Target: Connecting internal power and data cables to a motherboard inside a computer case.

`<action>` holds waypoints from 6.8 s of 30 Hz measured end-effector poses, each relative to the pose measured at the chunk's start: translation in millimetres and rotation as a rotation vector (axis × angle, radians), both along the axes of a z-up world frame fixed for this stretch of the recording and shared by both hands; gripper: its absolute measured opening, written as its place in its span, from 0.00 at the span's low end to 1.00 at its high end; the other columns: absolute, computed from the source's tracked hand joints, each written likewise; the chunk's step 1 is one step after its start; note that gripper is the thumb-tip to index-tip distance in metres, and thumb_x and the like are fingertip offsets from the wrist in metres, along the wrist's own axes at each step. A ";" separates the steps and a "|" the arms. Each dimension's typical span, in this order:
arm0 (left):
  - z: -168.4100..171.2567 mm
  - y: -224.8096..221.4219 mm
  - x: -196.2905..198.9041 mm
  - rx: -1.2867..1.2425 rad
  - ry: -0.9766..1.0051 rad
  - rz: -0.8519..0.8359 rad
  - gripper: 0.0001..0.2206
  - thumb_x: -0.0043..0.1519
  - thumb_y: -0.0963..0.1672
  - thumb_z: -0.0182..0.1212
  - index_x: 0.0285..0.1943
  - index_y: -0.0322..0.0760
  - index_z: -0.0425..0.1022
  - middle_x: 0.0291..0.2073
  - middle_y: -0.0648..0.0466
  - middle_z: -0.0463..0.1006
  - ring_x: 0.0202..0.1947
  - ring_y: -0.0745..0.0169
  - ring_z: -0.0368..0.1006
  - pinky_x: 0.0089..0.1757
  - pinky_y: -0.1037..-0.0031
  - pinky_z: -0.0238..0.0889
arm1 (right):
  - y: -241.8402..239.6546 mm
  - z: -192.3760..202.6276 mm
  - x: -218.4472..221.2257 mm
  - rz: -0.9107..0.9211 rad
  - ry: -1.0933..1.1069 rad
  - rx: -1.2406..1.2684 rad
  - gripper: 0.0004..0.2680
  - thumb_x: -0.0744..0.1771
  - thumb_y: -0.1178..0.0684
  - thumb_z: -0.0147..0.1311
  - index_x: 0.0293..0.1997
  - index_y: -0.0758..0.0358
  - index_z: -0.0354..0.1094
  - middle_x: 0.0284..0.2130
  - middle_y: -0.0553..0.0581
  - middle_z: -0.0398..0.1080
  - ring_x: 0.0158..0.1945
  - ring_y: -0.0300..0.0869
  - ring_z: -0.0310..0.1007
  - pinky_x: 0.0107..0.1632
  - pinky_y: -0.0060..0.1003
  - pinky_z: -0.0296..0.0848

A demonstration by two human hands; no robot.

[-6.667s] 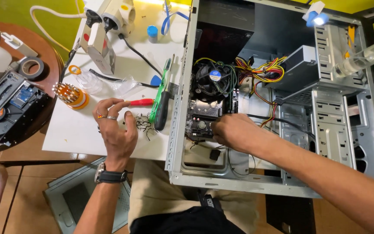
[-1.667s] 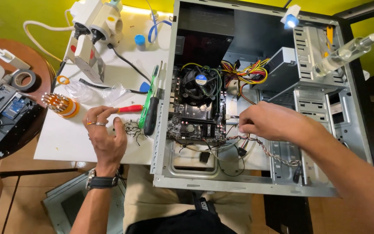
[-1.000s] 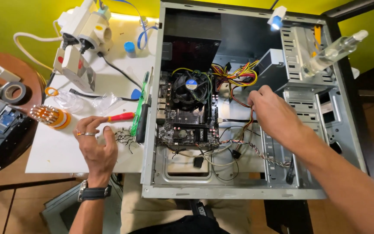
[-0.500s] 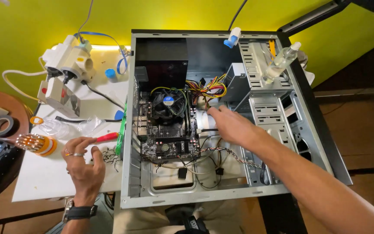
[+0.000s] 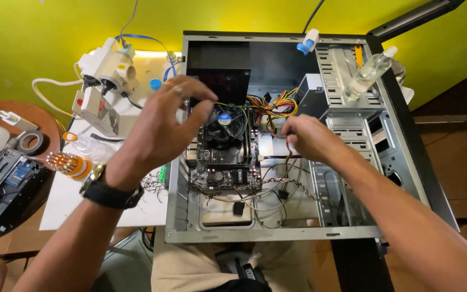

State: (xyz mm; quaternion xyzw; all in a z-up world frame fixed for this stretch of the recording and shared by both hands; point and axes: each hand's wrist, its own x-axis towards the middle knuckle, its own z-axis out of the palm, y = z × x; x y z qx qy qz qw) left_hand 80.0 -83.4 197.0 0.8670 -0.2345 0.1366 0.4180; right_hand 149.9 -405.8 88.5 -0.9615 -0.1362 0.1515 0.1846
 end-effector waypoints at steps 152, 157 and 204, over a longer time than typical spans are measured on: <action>-85.9 -104.6 104.3 0.263 0.239 -0.220 0.13 0.65 0.45 0.57 0.50 0.27 0.75 0.38 0.34 0.81 0.40 0.29 0.80 0.37 0.50 0.76 | 82.7 -16.7 -47.1 0.918 -0.097 -0.144 0.02 0.65 0.51 0.58 0.38 0.49 0.77 0.36 0.54 0.74 0.43 0.49 0.75 0.49 0.49 0.73; -97.5 -105.3 116.3 0.257 0.235 -0.257 0.15 0.63 0.45 0.60 0.54 0.31 0.75 0.38 0.36 0.82 0.41 0.28 0.80 0.40 0.48 0.74 | 58.9 52.0 -31.1 0.609 0.130 -0.094 0.06 0.67 0.53 0.56 0.42 0.56 0.79 0.39 0.62 0.76 0.46 0.60 0.78 0.48 0.54 0.75; 5.5 -44.1 61.1 -0.462 0.764 -0.547 0.18 0.63 0.37 0.58 0.62 0.21 0.69 0.45 0.37 0.83 0.40 0.50 0.84 0.44 0.64 0.79 | 16.9 98.1 -12.1 -0.121 -0.213 0.015 0.11 0.70 0.52 0.47 0.34 0.61 0.76 0.20 0.58 0.78 0.35 0.55 0.81 0.47 0.49 0.76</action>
